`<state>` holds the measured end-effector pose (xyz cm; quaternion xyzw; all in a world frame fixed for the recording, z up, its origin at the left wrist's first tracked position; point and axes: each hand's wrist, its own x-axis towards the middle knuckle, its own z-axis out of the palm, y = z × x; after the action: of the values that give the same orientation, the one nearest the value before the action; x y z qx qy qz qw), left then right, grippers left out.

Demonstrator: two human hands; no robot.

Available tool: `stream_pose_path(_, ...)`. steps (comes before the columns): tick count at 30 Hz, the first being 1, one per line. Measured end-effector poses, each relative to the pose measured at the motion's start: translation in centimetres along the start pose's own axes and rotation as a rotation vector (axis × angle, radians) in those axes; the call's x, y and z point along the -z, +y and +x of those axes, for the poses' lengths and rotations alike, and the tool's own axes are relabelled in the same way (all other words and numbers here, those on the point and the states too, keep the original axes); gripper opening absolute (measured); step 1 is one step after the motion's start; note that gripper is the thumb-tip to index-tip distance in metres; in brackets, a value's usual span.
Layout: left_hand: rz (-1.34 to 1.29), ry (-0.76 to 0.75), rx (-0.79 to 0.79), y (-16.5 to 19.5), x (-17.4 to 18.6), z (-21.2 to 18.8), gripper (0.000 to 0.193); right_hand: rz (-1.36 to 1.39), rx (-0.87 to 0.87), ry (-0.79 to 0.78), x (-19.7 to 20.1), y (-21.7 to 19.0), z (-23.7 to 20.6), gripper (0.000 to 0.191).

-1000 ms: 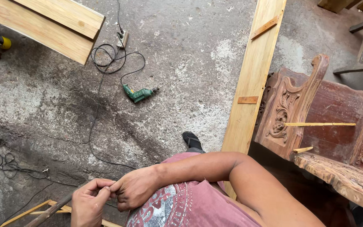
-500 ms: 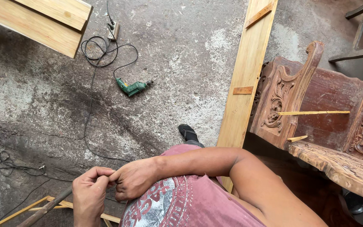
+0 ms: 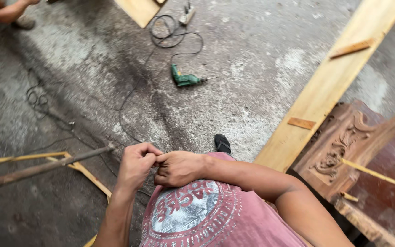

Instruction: The person kneels on the floor and wipes the clear acrylic panels of a wooden display cabinet with a blue cloth, sliding the panels and wiping both sides. They then carry a white plastic jug across the workshop, wipe a wooden shelf, pick up cloths, and handle a small item while standing.

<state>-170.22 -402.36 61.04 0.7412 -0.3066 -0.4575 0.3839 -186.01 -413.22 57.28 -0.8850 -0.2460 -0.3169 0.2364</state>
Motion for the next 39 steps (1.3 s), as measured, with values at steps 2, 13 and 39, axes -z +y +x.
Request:
stream_pose_path(2, -0.053, -0.005, 0.013, 0.1, -0.1, -0.3, 0.019, -0.004, 0.011, -0.039, 0.2, 0.1, 0.1, 0.020)
stream_pose_path(13, -0.024, 0.080, 0.020, 0.2, -0.2, -1.4, 0.019, 0.068, 0.045, -0.072, 0.7, 0.0, 1.7, 0.013)
stream_pose_path(39, 0.253, 0.106, -0.050, 3.2, 0.9, -1.6, 0.013, 0.199, 0.010, -0.029, 1.2, 1.0, 2.5, 0.022)
